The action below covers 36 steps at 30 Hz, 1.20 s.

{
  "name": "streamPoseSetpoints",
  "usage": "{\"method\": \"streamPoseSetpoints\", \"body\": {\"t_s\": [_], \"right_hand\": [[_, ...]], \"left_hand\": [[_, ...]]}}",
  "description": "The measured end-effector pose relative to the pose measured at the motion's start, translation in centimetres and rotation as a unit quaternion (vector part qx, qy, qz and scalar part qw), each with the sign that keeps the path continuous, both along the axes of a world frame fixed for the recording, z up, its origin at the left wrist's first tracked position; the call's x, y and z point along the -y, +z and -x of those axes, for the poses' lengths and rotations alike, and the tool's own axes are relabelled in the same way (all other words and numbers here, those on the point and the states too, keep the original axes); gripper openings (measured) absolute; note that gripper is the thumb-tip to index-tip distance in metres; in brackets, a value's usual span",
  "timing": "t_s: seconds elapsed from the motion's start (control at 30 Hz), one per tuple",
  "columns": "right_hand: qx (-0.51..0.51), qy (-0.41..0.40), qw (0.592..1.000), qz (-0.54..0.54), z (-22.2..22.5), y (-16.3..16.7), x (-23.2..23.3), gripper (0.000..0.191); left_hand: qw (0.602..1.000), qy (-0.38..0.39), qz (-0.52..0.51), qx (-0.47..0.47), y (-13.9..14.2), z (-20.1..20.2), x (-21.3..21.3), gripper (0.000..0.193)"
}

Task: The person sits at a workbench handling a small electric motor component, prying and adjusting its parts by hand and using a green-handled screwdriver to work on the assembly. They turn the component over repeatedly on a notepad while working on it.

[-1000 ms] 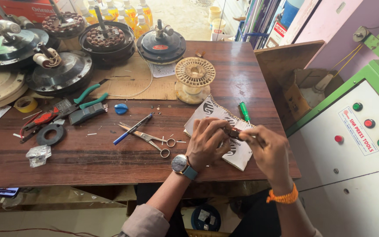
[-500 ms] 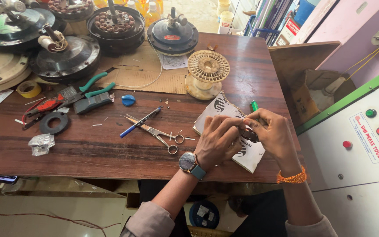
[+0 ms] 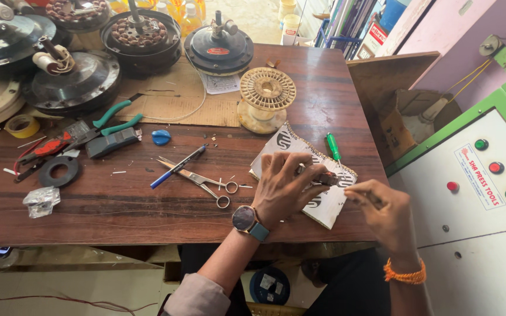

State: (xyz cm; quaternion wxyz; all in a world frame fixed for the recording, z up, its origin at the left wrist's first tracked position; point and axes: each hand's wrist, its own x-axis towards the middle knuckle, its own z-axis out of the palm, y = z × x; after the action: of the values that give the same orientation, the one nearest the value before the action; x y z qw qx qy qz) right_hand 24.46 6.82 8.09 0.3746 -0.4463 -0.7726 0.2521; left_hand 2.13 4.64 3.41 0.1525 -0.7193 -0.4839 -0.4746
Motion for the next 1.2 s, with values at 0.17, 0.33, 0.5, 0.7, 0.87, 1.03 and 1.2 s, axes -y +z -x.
{"method": "streamPoseSetpoints", "body": {"t_s": [0.17, 0.33, 0.5, 0.7, 0.87, 1.03, 1.2], "right_hand": [[0.004, 0.086, 0.987, -0.137, 0.9, -1.3, 1.6, 0.013], [0.033, 0.091, 0.981, -0.17, 2.0, -3.0, 1.8, 0.014], [0.018, 0.094, 0.985, -0.141, 0.8, -3.4, 2.5, 0.011], [-0.016, 0.079, 0.986, -0.146, 0.5, -1.4, 3.3, 0.011], [0.011, 0.004, 0.993, -0.116, 1.2, 1.4, 2.1, 0.012], [0.01, 0.01, 0.992, -0.122, 3.7, 3.1, -0.3, 0.013], [-0.007, 0.049, 0.997, -0.066, 6.5, 3.1, -2.6, 0.011]], "left_hand": [[1.0, -0.007, 0.011, -0.021, -0.6, -0.5, -0.2, 0.041], [0.991, -0.056, -0.048, -0.113, -1.4, -0.6, 0.0, 0.045], [0.987, -0.089, -0.049, -0.122, -1.1, -1.0, 0.0, 0.035], [0.991, -0.111, -0.043, -0.065, 0.4, -0.9, 1.2, 0.012], [0.996, -0.073, -0.048, -0.001, 0.8, -1.2, 0.8, 0.016], [0.997, -0.046, -0.047, 0.041, 0.7, -0.5, 0.6, 0.016], [0.996, -0.051, -0.05, 0.048, 0.6, 0.9, 0.2, 0.016]]}}
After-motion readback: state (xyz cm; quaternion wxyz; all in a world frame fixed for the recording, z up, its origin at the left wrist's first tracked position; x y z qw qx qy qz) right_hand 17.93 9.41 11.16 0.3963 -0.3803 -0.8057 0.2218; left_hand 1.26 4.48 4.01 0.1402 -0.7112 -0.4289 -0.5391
